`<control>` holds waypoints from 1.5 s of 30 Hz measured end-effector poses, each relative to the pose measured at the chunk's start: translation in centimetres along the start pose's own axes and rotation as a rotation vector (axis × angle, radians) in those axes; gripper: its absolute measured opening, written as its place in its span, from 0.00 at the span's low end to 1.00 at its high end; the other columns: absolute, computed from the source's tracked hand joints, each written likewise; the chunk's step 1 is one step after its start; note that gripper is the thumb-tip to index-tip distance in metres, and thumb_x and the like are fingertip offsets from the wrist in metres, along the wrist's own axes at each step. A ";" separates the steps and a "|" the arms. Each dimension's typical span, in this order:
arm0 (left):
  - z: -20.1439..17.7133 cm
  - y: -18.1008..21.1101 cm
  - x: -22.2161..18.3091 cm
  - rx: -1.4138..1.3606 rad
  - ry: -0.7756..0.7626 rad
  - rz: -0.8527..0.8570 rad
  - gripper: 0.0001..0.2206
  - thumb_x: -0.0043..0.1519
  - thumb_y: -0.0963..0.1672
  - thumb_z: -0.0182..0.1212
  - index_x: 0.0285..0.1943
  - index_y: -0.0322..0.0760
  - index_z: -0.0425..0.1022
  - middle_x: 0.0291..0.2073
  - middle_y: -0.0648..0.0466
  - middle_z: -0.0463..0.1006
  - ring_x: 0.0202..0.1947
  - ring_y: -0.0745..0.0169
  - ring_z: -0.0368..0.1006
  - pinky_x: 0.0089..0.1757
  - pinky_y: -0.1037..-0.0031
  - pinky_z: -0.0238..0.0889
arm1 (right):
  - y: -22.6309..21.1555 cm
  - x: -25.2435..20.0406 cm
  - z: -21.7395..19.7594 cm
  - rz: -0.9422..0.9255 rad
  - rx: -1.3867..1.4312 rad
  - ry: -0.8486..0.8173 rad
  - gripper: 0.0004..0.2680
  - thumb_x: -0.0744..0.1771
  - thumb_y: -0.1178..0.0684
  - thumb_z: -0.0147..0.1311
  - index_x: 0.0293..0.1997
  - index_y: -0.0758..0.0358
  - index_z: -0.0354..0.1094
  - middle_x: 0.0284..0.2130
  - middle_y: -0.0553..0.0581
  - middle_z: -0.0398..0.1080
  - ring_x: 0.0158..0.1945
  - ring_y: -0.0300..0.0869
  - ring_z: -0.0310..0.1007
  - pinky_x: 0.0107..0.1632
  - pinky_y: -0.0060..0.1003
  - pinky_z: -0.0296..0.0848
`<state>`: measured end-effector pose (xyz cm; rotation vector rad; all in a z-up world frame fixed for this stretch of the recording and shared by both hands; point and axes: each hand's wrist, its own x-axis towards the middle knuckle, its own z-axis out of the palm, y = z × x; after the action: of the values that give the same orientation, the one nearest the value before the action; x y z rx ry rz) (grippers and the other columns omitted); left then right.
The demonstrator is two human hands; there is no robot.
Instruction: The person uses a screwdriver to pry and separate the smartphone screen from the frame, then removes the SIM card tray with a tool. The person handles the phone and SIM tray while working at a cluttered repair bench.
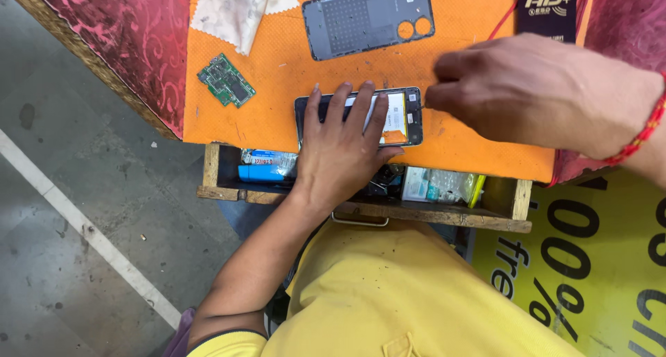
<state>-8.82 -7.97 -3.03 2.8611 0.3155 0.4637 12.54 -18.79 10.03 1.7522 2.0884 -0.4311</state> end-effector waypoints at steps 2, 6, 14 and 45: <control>-0.1 -0.2 0.4 0.023 0.015 -0.002 0.34 0.56 0.58 0.69 0.65 0.36 0.71 0.66 0.45 0.68 0.67 0.40 0.60 0.61 0.36 0.51 | 0.0 0.1 -0.2 -0.057 0.090 0.231 0.10 0.63 0.57 0.51 0.46 0.59 0.72 0.42 0.54 0.73 0.45 0.50 0.76 0.41 0.41 0.78; -0.6 -0.8 1.1 -0.036 -0.015 0.025 0.33 0.56 0.57 0.69 0.65 0.37 0.71 0.64 0.45 0.68 0.65 0.42 0.62 0.62 0.38 0.51 | -0.1 0.4 -0.9 0.070 0.100 0.084 0.11 0.65 0.52 0.51 0.50 0.57 0.71 0.39 0.54 0.72 0.43 0.50 0.77 0.43 0.41 0.78; -0.9 -0.2 1.0 -0.057 0.001 -0.020 0.32 0.58 0.56 0.68 0.66 0.37 0.70 0.63 0.44 0.67 0.64 0.42 0.62 0.63 0.43 0.51 | -0.9 1.3 -2.5 0.455 0.098 -0.249 0.12 0.70 0.41 0.49 0.49 0.58 0.65 0.42 0.57 0.74 0.44 0.52 0.78 0.44 0.45 0.78; -0.5 -0.1 5.1 -0.341 0.038 0.120 0.12 0.58 0.40 0.66 0.50 0.35 0.76 0.40 0.52 0.73 0.41 0.50 0.69 0.43 0.57 0.63 | 0.2 0.7 -0.4 0.224 0.220 0.079 0.11 0.68 0.51 0.51 0.53 0.61 0.64 0.40 0.60 0.73 0.36 0.56 0.78 0.35 0.48 0.76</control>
<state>-4.31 -6.52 -1.14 2.5492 0.0614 0.5378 12.61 -17.93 10.03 2.1341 1.9268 -0.5502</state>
